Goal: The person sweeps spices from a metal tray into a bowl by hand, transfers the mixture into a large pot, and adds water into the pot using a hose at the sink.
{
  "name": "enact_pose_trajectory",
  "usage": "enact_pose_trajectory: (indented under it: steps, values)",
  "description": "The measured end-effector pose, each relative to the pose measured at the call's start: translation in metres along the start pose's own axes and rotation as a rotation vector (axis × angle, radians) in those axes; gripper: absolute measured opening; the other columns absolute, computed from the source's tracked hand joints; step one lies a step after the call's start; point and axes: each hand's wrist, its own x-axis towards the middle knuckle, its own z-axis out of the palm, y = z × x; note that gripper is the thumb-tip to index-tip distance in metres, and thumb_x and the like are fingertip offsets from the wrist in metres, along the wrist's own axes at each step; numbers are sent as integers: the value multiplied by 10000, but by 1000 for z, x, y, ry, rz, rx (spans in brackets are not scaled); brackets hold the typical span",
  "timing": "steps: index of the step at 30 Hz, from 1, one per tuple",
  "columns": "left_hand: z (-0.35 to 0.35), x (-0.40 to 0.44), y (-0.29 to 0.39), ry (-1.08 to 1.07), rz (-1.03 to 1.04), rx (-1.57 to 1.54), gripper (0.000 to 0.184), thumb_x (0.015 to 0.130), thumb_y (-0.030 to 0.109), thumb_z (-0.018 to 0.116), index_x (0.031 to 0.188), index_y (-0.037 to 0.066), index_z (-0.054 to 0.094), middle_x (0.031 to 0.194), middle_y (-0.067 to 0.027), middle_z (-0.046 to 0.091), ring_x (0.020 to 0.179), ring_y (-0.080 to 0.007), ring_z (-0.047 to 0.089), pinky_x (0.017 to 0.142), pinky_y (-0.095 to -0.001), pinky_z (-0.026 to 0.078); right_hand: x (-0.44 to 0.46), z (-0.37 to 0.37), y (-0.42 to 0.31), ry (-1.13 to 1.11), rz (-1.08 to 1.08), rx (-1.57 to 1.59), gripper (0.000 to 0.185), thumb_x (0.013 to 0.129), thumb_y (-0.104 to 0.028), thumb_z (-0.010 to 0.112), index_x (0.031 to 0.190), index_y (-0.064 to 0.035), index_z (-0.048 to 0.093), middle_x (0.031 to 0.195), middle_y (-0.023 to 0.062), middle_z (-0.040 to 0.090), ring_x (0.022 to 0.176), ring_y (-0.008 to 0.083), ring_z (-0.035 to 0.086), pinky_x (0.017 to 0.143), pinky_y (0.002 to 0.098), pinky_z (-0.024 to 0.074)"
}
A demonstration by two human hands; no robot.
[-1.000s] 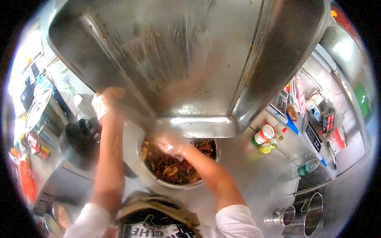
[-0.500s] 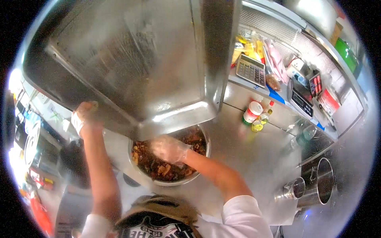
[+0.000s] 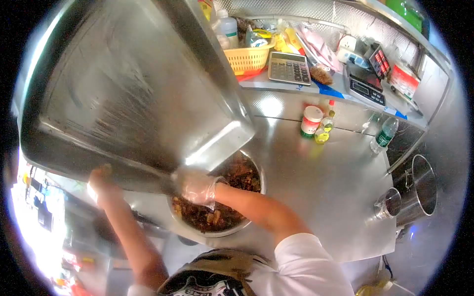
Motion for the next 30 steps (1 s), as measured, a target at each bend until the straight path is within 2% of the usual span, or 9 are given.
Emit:
enact_pose_trajectory:
  steps: [5, 9, 13, 17, 21, 24, 27, 29, 30]
  values:
    - [-2, -14, -6, 49, -91, 65, 227, 624, 160, 585, 787, 38, 684, 877, -82, 653, 844, -252, 599, 832, -382, 499, 47, 12, 19, 319, -167, 67, 217, 841, -227, 584, 873, -35, 679, 886, 176, 662, 834, 376, 649, 733, 464, 530]
    - [-36, 32, -4, -44, -45, 12, 246, 662, 164, 608, 838, 26, 710, 924, -95, 675, 872, -246, 618, 855, -398, 493, 30, 64, 13, -45, -29, -174, 244, 804, -204, 596, 914, -14, 701, 895, 153, 673, 878, 334, 656, 820, 457, 531]
    - [-71, 76, 15, 23, 287, 308, 251, 704, 174, 618, 880, 30, 725, 943, -95, 699, 916, -218, 637, 882, -371, 470, -31, 104, 2, 519, -288, -158, 198, 799, -210, 633, 886, -52, 714, 890, 104, 664, 979, 300, 614, 946, 444, 469]
    - [-91, 121, 36, -144, 231, 223, 283, 718, 163, 637, 948, 19, 718, 1011, -120, 716, 993, -241, 652, 974, -400, 457, -89, 92, 12, 381, 48, 328, 121, 828, -212, 672, 795, -96, 674, 888, 99, 669, 897, 290, 633, 846, 445, 508]
    - [-107, 125, 56, -195, 437, 413, 341, 743, 150, 606, 1023, -28, 688, 1101, -177, 685, 1032, -320, 645, 991, -470, 485, -103, 40, 24, 843, 626, 892, 122, 896, -173, 706, 914, -57, 670, 952, 100, 706, 966, 185, 670, 843, 381, 547]
    - [-120, 134, 69, -219, 183, 273, 354, 783, 162, 580, 1061, -38, 667, 1121, -191, 671, 1042, -337, 640, 968, -484, 503, -58, 62, 58, 963, 595, 1150, 193, 929, -228, 688, 956, -39, 663, 896, 100, 702, 927, 188, 674, 848, 382, 545]
    - [-194, 194, 75, -639, 740, 858, 351, 830, 191, 560, 1089, -30, 643, 1108, -173, 651, 1047, -337, 621, 937, -504, 508, -71, -6, 37, 811, 409, 1237, 233, 950, -261, 664, 982, -30, 663, 833, 103, 684, 858, 200, 668, 819, 378, 545]
    - [-199, 161, 81, -484, 360, 540, 338, 833, 192, 565, 1084, -22, 639, 1069, -157, 640, 1025, -326, 613, 906, -497, 516, -66, -5, 43, 635, 409, 1105, 434, 1019, -475, 495, 871, -81, 599, 691, 24, 536, 562, 148, 517, 528, 364, 471]
    - [-194, 136, 86, -394, 189, 368, 332, 834, 193, 567, 1081, -18, 637, 1050, -149, 634, 1015, -321, 608, 891, -493, 520, -69, -10, 43, 613, 395, 1152, 367, 1018, -395, 519, 860, -73, 597, 688, 24, 537, 543, 138, 508, 515, 344, 467]
